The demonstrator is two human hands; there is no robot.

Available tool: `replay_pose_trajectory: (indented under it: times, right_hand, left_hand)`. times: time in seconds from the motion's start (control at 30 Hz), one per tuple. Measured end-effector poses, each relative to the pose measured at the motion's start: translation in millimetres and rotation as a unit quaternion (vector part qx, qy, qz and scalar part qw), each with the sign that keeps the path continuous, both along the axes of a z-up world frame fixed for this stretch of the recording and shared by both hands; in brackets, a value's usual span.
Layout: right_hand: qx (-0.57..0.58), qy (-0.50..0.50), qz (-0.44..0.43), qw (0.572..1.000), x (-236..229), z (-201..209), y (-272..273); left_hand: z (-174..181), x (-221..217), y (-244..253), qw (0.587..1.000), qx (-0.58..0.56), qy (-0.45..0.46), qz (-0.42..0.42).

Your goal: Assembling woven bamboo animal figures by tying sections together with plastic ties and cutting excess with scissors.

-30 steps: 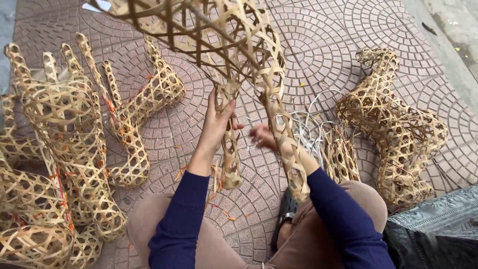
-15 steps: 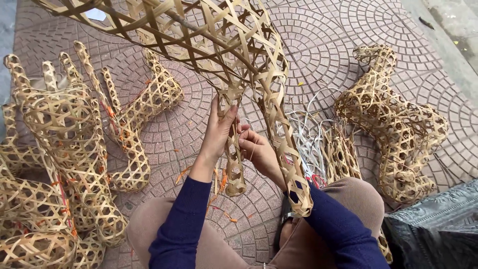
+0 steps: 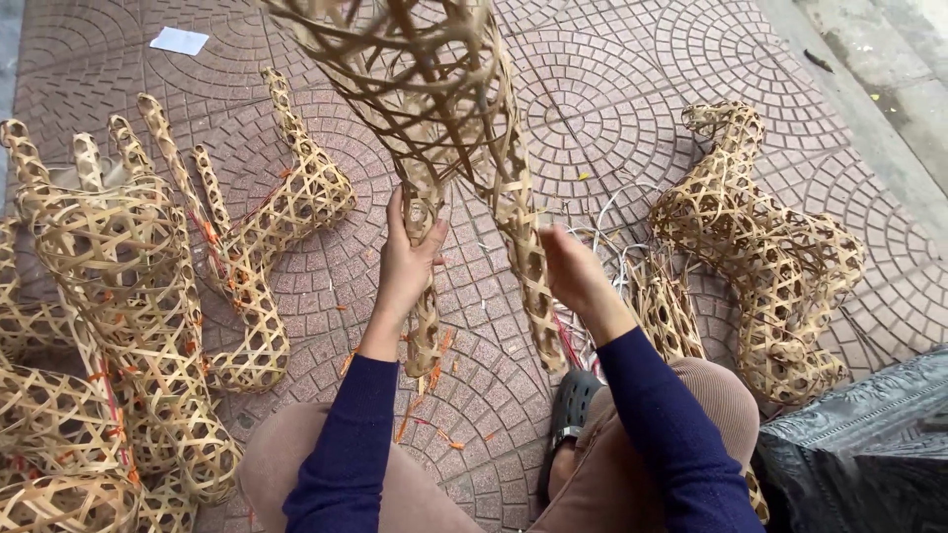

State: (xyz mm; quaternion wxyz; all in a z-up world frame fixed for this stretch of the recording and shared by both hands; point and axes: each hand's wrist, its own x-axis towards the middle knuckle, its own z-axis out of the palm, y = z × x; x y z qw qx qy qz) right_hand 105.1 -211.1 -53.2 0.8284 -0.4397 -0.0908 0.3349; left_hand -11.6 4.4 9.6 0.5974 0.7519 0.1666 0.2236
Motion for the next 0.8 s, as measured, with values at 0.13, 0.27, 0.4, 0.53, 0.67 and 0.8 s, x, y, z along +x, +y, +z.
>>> replay_pose_trajectory:
  times: [0.13,0.27,0.4,0.53,0.67,0.8]
  right_hand:
    - [-0.073,-0.148,0.04,0.986,-26.0,61.1,-0.8]
    - [-0.132,-0.132,0.038,0.982,-34.4,71.3,9.0]
    - [-0.051,-0.075,0.1,0.991,22.6,-16.3,5.4]
    - [-0.05,-0.091,0.109,0.989,39.7,-51.2,3.7]
    - [-0.071,-0.096,0.058,0.991,27.8,-48.6,4.5]
    - [-0.217,-0.08,0.024,0.972,23.1,-61.9,-8.0]
  left_hand:
    - [-7.5,-1.1,-4.2,1.0,0.017,0.01,0.016]
    - [-16.3,3.1,-7.1,0.998,0.046,0.041,-0.014]
    - [-23.3,6.1,3.4,0.995,0.035,0.072,-0.06]
    - [-25.8,3.9,7.6,0.994,0.014,0.093,-0.06]
    - [12.0,-7.4,28.0,0.99,0.058,0.108,-0.074]
    - [89.8,-65.4,29.6,0.945,-0.138,-0.221,-0.197]
